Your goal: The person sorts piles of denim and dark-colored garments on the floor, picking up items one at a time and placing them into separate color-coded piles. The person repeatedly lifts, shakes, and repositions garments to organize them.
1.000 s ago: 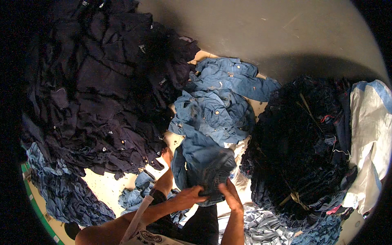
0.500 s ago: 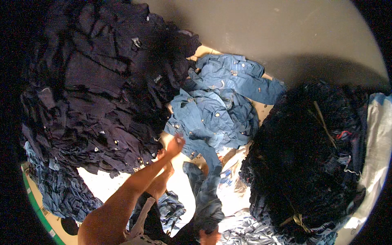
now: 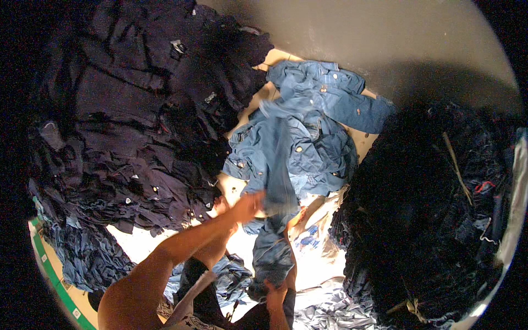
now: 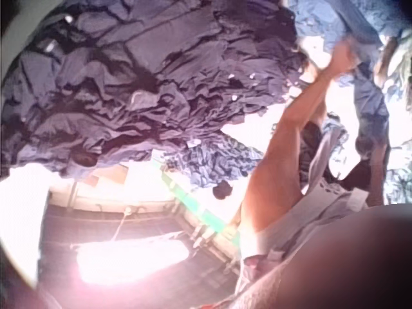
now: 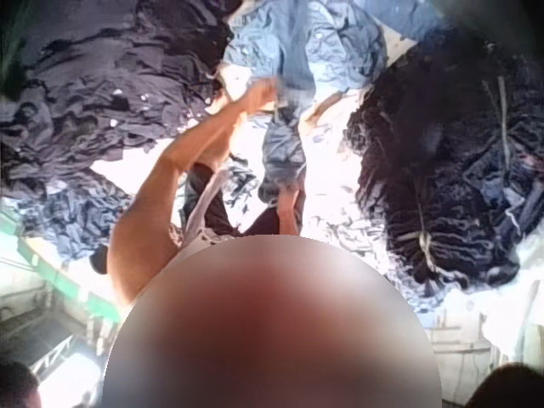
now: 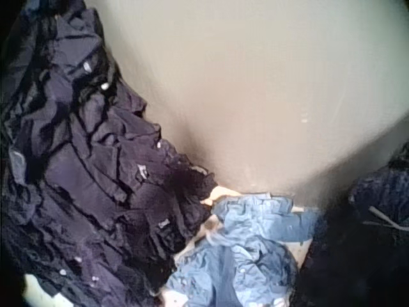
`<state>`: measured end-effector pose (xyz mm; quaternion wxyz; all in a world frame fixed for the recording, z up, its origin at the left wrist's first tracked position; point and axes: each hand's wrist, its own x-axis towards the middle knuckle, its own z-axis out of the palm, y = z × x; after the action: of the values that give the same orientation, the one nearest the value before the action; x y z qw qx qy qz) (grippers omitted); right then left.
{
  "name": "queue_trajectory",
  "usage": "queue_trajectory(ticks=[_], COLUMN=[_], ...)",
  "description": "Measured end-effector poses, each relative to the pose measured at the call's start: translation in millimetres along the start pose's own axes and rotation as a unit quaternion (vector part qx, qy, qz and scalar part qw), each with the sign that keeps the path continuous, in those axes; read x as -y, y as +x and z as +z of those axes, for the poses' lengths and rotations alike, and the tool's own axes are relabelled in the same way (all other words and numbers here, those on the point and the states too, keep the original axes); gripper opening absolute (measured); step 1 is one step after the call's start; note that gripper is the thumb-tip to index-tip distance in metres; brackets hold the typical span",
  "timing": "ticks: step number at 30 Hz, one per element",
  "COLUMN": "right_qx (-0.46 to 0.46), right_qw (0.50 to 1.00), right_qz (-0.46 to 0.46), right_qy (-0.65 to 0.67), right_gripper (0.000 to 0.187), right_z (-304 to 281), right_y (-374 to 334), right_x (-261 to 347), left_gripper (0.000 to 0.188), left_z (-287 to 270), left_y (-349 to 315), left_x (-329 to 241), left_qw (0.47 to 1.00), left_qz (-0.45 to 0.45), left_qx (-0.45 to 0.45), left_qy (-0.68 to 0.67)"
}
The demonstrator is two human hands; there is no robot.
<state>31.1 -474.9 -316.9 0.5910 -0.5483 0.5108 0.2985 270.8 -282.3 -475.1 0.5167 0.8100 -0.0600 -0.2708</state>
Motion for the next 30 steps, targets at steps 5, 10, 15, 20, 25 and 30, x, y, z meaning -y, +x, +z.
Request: queue_trajectory(ticks=[5, 10, 15, 20, 25, 30], right_qx=[0.14, 0.102, 0.075, 0.107, 0.154, 0.09], right_qw=[0.876, 0.991, 0.994, 0.971, 0.936, 0.989], right_qz=[0.092, -0.011, -0.055, -0.083, -0.052, 0.0], right_qy=[0.452, 0.086, 0.051, -0.199, -0.312, -0.12], right_gripper=[0.056, 0.047, 0.051, 0.061, 0.066, 0.065], right_z=[9, 28, 30, 24, 14, -26], right_y=[18, 22, -44, -131, -176, -158], right_x=[86, 147, 143, 121, 99, 60], left_gripper=[0.03, 0.035, 0.05, 0.095, 0.1, 0.075], left_z=[-8, -24, -55, -63, -41, -29], left_y=[-120, -166, -134, -9, 66, 34], left_x=[-151, -204, -132, -33, -38, -134], left_qw=[0.962, 0.974, 0.841, 0.744, 0.797, 0.937], left_qz=[0.098, 0.087, -0.18, -0.403, -0.37, -0.163], left_qx=[0.24, 0.209, 0.027, -0.113, -0.016, -0.225], left_qy=[0.083, -0.007, -0.509, -0.52, -0.478, -0.213])
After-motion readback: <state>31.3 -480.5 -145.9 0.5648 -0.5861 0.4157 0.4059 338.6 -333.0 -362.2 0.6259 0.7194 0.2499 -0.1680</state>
